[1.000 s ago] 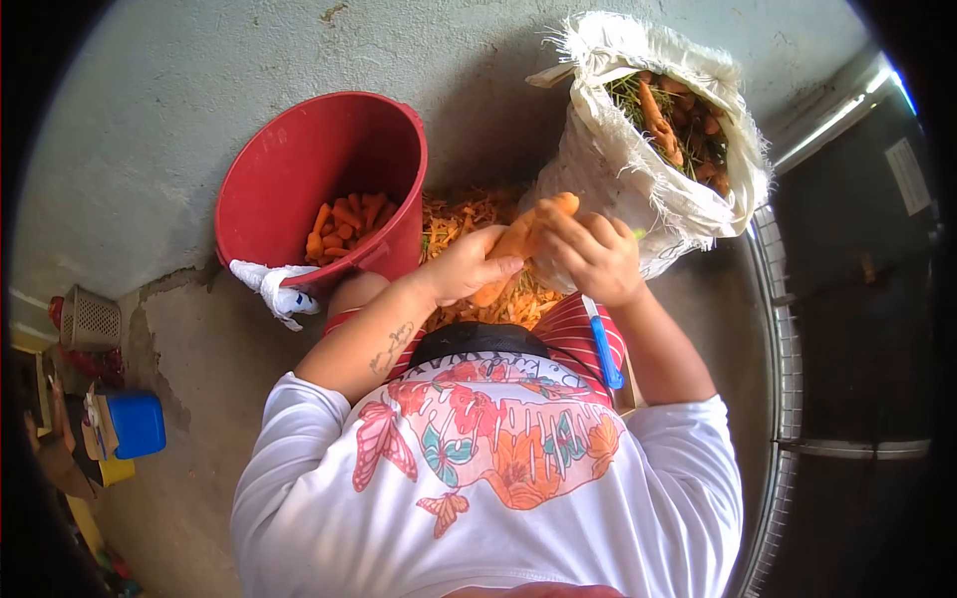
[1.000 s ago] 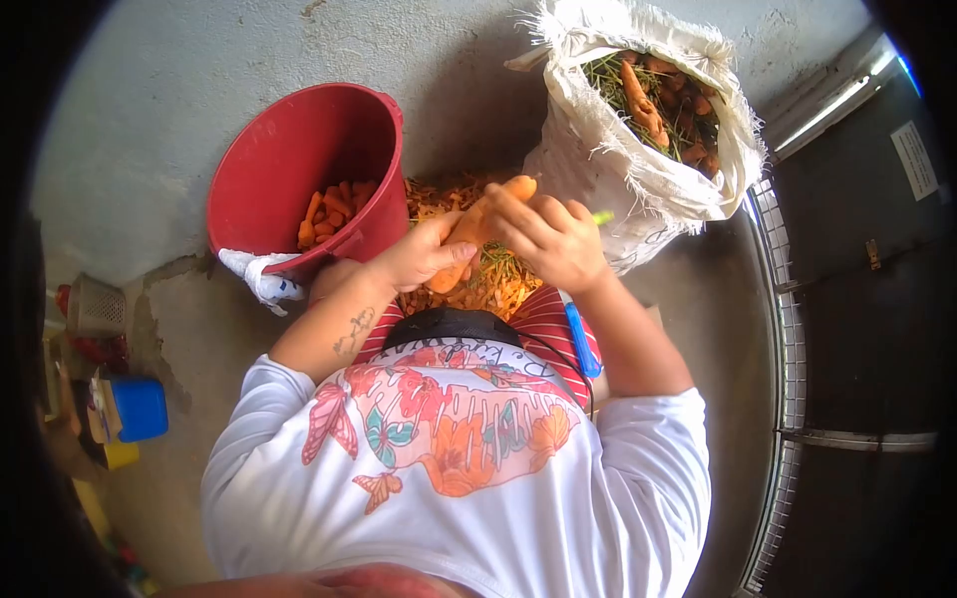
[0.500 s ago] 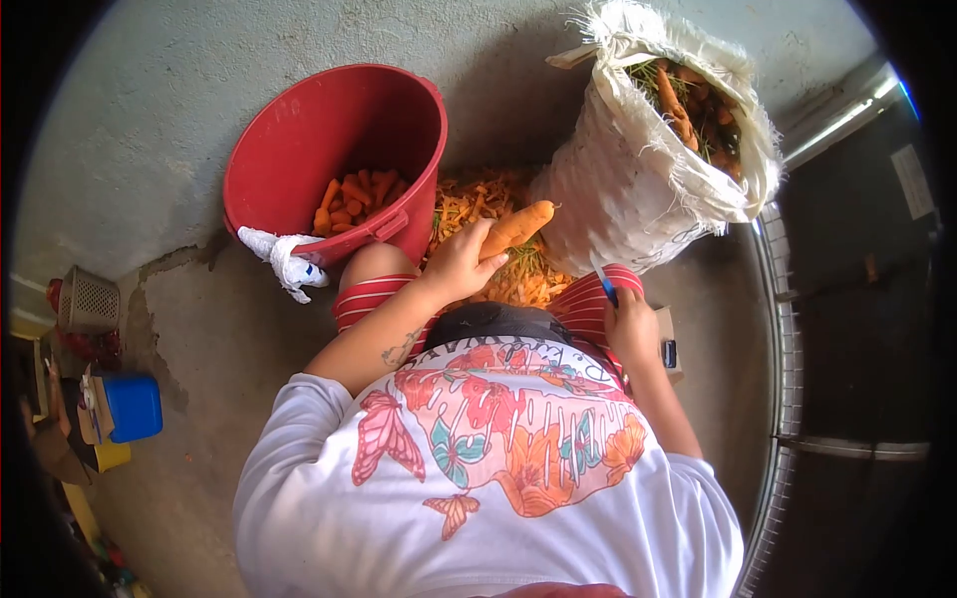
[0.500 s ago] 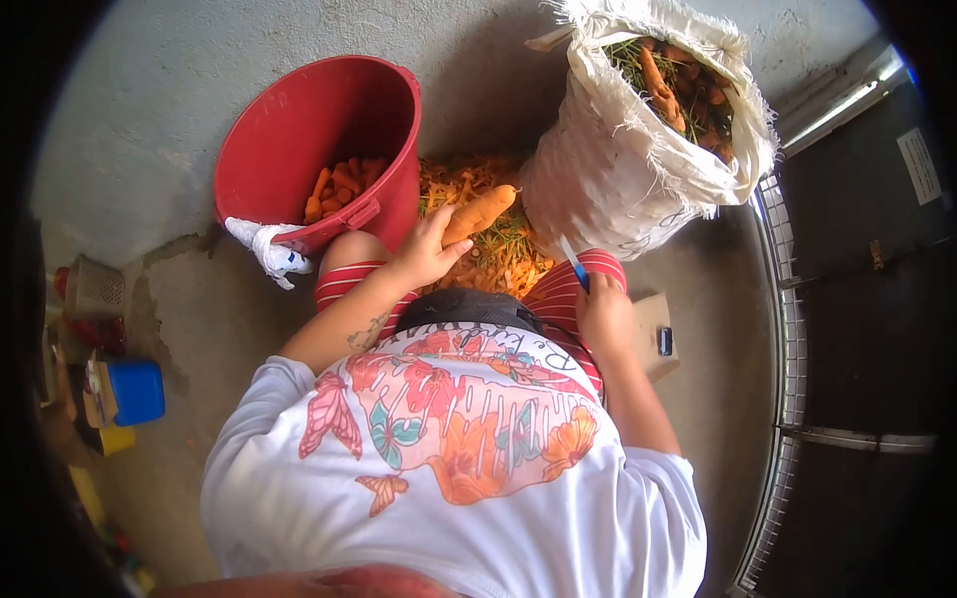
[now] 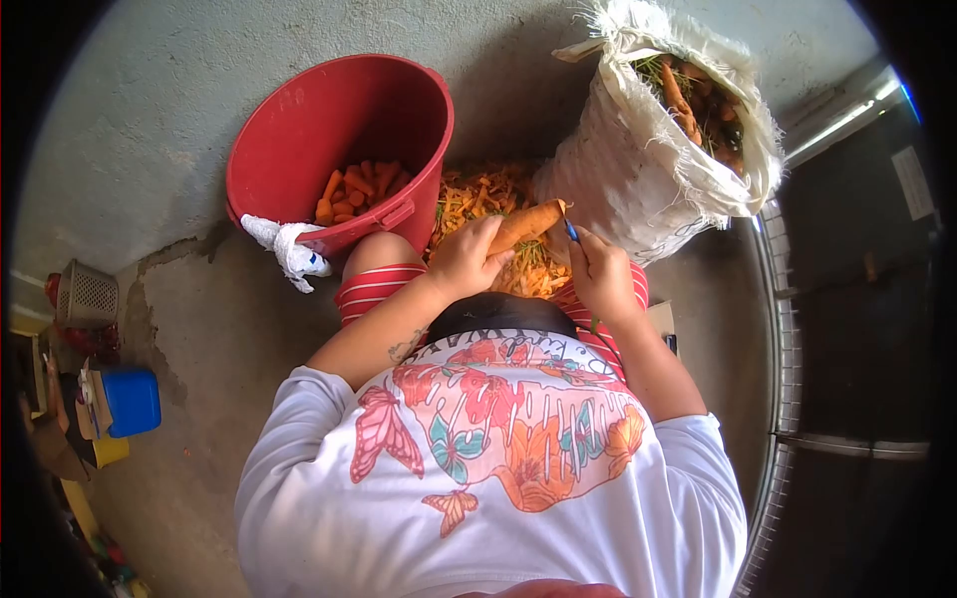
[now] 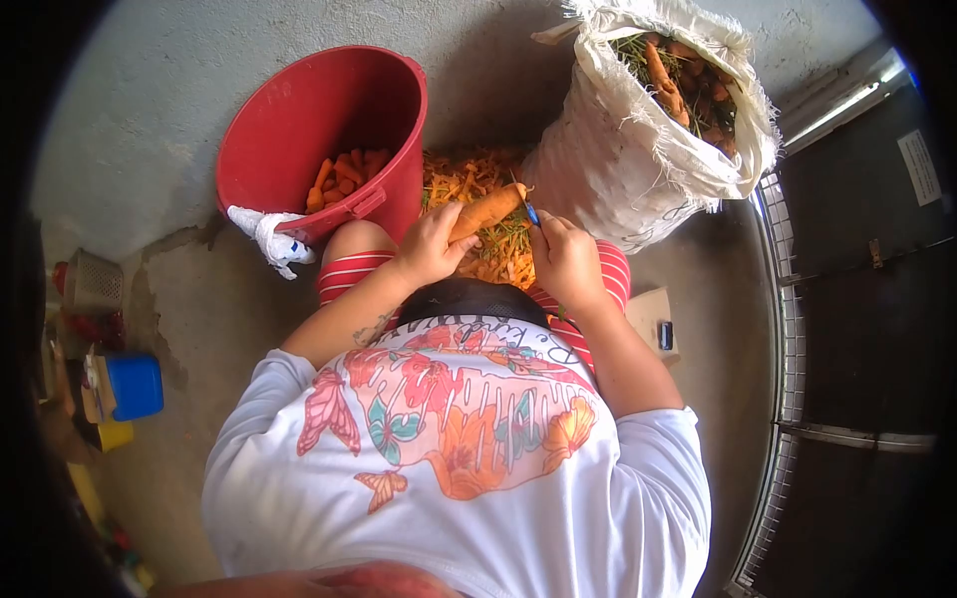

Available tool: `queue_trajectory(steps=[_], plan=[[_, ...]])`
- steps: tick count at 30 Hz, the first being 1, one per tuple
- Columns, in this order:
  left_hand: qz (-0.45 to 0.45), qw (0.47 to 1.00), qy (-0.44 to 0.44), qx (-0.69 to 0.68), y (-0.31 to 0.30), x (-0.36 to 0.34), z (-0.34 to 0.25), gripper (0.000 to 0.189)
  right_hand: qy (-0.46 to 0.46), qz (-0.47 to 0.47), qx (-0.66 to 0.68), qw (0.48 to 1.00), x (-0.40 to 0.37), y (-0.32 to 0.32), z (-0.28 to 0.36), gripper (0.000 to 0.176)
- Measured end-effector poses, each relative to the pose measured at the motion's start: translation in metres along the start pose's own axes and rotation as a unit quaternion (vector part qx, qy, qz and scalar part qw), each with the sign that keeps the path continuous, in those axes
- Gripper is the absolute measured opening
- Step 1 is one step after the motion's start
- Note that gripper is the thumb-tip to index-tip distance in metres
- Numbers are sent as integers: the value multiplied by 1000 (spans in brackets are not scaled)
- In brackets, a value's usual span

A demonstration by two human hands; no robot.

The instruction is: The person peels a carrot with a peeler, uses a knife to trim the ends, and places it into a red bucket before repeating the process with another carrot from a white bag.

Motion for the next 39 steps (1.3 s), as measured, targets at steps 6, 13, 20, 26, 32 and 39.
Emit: queue_trajectory(steps=[6,13,20,26,32,39], plan=[[-18,937,-124,-327,-1,10,20,32,106,59,-50,991,-8,24,-64,20],[-16,576,-501,-646,61,-24,50,37,-19,-10,32,999,0,2,-14,20],[-98,282,-635,-713,104,-32,59,28,-199,48,-65,977,-17,21,42,29],[-182,288,-611,-715,113,-29,62,21,-176,22,-78,981,-16,28,36,26],[-278,315,-647,-636,98,-32,53,19,-151,5,-116,982,-16,32,27,27],[-294,337,-643,-622,98,-32,46,18,-149,8,-118,982,-11,34,29,25]])
Point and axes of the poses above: each hand's wrist, its own x-axis towards the middle knuckle, its own y-axis out of the palm, z = x × y, the point moved 8 cm from there along x, towards the middle knuckle, and after that the axes turned 3 degrees about x, right-handed, at the moved point
